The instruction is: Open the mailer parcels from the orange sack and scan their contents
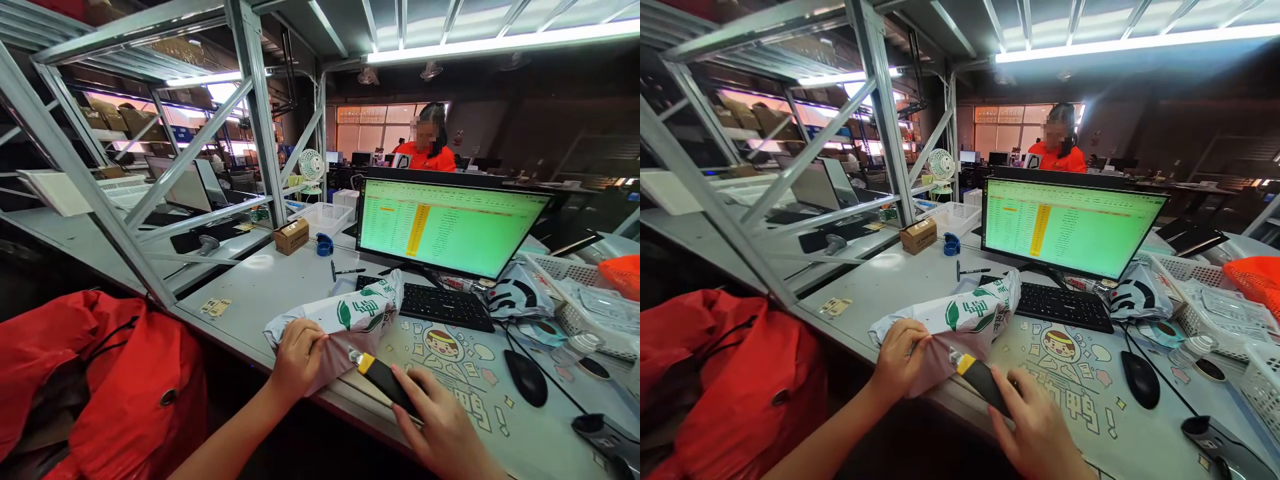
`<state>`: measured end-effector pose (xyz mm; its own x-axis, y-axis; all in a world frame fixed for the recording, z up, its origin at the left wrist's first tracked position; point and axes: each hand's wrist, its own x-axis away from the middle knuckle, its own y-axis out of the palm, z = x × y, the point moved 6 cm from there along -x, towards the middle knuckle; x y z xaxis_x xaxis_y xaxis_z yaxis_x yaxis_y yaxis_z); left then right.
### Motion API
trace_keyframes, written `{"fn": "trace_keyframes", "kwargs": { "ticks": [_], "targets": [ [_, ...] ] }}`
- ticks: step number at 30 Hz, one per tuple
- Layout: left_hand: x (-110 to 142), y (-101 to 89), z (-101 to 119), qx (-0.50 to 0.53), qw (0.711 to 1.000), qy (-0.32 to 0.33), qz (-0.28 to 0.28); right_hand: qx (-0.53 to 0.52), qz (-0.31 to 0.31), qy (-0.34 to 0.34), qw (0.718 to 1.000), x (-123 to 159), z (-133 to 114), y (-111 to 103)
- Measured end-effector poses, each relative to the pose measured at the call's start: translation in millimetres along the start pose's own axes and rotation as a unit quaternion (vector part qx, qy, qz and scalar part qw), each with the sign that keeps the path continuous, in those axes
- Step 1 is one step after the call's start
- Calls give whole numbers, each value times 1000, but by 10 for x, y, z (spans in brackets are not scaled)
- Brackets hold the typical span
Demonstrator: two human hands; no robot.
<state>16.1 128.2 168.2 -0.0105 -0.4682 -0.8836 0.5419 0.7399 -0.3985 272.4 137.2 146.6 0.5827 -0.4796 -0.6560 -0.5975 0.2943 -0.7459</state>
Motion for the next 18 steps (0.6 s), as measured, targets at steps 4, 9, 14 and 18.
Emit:
{"fn": "trace_keyframes", "kwargs": {
  "ticks": [4,9,14,18],
  "targets": [
    [69,-43,-10,5,1000,-29,-2,10,-4,-13,1000,-159,-58,168],
    [120,-32,58,18,1000,-12,-3,26,14,-26,999,-195,15,206],
    [176,7,173,60,997,32,-49,34,23,-65,997,-198,39,106],
    [282,-16,247,67,994,63,-52,46,9,-78,996,-133,224,15]
  ]
}}
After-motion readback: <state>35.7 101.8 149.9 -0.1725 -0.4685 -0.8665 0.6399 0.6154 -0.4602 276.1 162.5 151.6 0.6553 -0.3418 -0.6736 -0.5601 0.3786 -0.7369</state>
